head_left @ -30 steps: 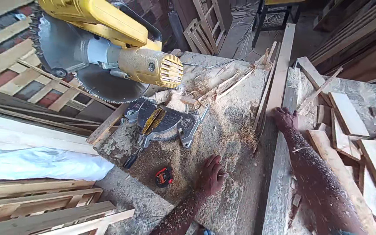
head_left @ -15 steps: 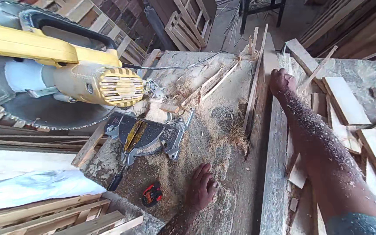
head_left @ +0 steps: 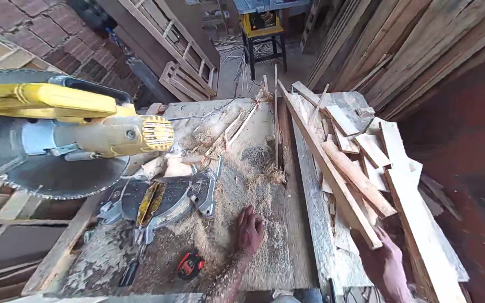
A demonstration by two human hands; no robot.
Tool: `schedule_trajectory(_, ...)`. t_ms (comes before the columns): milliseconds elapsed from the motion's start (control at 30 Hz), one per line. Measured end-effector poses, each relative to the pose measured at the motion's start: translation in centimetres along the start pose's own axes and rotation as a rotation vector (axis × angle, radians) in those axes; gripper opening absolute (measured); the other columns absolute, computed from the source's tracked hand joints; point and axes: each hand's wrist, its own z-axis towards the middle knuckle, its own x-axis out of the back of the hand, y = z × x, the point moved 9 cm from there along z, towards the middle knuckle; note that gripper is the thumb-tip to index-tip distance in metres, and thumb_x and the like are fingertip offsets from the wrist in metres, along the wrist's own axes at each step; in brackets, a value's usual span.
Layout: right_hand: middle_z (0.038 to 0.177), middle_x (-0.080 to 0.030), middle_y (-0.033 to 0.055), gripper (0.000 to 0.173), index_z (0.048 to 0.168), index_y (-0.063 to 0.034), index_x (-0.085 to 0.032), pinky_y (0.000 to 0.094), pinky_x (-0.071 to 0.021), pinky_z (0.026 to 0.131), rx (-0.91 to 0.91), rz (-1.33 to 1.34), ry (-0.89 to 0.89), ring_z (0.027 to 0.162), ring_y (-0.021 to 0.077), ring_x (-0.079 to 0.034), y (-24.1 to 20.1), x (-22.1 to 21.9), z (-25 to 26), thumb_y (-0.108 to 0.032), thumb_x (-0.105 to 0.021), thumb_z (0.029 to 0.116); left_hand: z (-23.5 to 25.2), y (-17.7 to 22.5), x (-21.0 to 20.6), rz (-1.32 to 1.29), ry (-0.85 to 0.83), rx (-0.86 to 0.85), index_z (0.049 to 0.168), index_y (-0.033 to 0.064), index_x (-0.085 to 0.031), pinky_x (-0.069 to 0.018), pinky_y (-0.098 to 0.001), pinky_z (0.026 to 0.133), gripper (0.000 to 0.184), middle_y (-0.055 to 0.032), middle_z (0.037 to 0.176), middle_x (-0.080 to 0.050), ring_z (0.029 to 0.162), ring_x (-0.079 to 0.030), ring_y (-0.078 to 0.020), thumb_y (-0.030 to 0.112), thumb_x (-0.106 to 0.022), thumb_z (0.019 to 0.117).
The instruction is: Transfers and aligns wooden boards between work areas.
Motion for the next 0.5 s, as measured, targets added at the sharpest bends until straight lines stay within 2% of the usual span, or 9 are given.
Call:
schedule_trajectory(33, 0.105, -0.075, 0.0111, 0.038, 0.115, -0.0047, -0.074, 0.0392, -0.0629, 0.080, -0.037, 0.049, 0.025, 0.090, 0.0163, -0.073, 0.3, 2.5, -5.0, -0.034, -0.070, 0.0912, -0.1, 0.1, 0.0, -0.011, -0.003, -0.027, 0.113, 0.0115, -0.074, -0.0308, -0.0478, 0.124, 0.044, -0.0080, 0.152, -0.054, 0.149, -0.041, -0.0298, 0.047, -0.055, 0.0973)
schedule_trajectory(100, 0.107, -0.075, 0.0124, 0.037, 0.113, 0.0008, -0.073, 0.0357, -0.0603, 0.090, -0.066, 0.111, 0.055, 0.098, 0.0142, -0.072, 0.2, 7.0, -14.5, -0.030, -0.074, 0.0923, -1.2, 1.6, 0.5, -0.105, 0.017, -0.134, 0.113, 0.0077, -0.075, -0.0339, -0.0519, 0.122, 0.042, -0.0121, 0.146, -0.060, 0.143, -0.048, -0.0333, 0.044, -0.059, 0.0975)
schedule_trajectory(200, 0.101, -0.074, 0.0150, 0.033, 0.110, 0.0045, -0.071, 0.0343, -0.0624, 0.081, -0.087, 0.215, 0.173, 0.088, 0.0139, -0.072, -1.5, 11.6, -26.6, -0.022, -0.077, 0.0921, -2.3, 9.7, 2.0, -0.500, -0.214, -0.178, 0.124, 0.0007, -0.068, -0.0506, -0.0441, 0.109, 0.041, -0.0131, 0.128, -0.069, 0.122, -0.064, -0.0243, 0.035, -0.059, 0.1021)
schedule_trajectory(267, 0.108, -0.072, 0.0097, 0.033, 0.120, -0.0048, -0.070, 0.0289, -0.0597, 0.088, -0.115, 0.219, 0.164, 0.098, 0.0082, -0.069, -3.8, 13.0, -33.4, -0.025, -0.076, 0.0943, -3.7, 15.9, 2.5, -0.990, -0.445, -0.063, 0.140, -0.0067, -0.051, -0.0592, -0.0426, 0.097, 0.046, -0.0189, 0.131, -0.066, 0.114, -0.070, -0.0248, 0.026, -0.039, 0.1102)
schedule_trajectory(300, 0.113, -0.072, 0.0083, 0.035, 0.125, -0.0099, -0.070, 0.0285, -0.0586, 0.092, -0.144, 0.203, 0.165, 0.103, 0.0076, -0.069, -5.0, 13.2, -36.8, -0.027, -0.076, 0.0949, -4.7, 18.9, 2.6, -1.275, -0.578, 0.021, 0.148, -0.0049, -0.039, -0.0586, -0.0453, 0.094, 0.059, -0.0211, 0.135, -0.062, 0.114, -0.068, -0.0286, 0.038, -0.019, 0.1126)
schedule_trajectory(333, 0.115, -0.073, 0.0072, 0.036, 0.127, -0.0147, -0.071, 0.0304, -0.0594, 0.091, -0.185, 0.176, 0.189, 0.105, 0.0089, -0.069, -5.8, 13.2, -40.2, -0.029, -0.076, 0.0945, -5.9, 21.6, 3.0, -1.503, -0.703, 0.103, 0.148, 0.0004, -0.041, -0.0581, -0.0473, 0.090, 0.082, -0.0192, 0.129, -0.064, 0.108, -0.068, -0.0296, 0.062, -0.007, 0.1061)
schedule_trajectory(367, 0.118, -0.073, 0.0033, 0.036, 0.129, -0.0214, -0.071, 0.0322, -0.0609, 0.089, -0.232, 0.132, 0.217, 0.105, 0.0088, -0.070, -6.2, 12.7, -43.8, -0.031, -0.074, 0.0947, -7.3, 23.5, 3.7, -1.643, -0.780, 0.174, 0.130, 0.0024, -0.055, -0.0615, -0.0474, 0.080, 0.099, -0.0159, 0.106, -0.072, 0.091, -0.072, -0.0281, 0.080, -0.003, 0.0956)
schedule_trajectory(433, 0.127, -0.071, -0.0022, 0.039, 0.131, -0.0278, -0.070, 0.0385, -0.0620, 0.091, -0.350, 0.077, 0.290, 0.112, 0.0112, -0.069, -5.5, 11.8, -51.3, -0.023, -0.073, 0.0929, -12.0, 25.7, 4.4, -1.713, -0.889, 0.152, 0.102, 0.0073, -0.062, -0.0622, -0.0445, 0.064, 0.101, -0.0072, 0.072, -0.070, 0.065, -0.070, -0.0228, 0.086, -0.001, 0.0897)
schedule_trajectory(500, 0.132, -0.069, -0.0006, 0.038, 0.131, -0.0257, -0.071, 0.0455, -0.0574, 0.099, -0.509, 0.047, 0.336, 0.119, 0.0174, -0.067, -3.5, 11.3, -59.8, -0.021, -0.075, 0.0928, -18.6, 26.8, 4.5, -1.739, -1.048, 0.032, 0.099, 0.0106, -0.063, -0.0621, -0.0430, 0.069, 0.090, -0.0010, 0.071, -0.066, 0.065, -0.068, -0.0185, 0.081, -0.007, 0.0951)
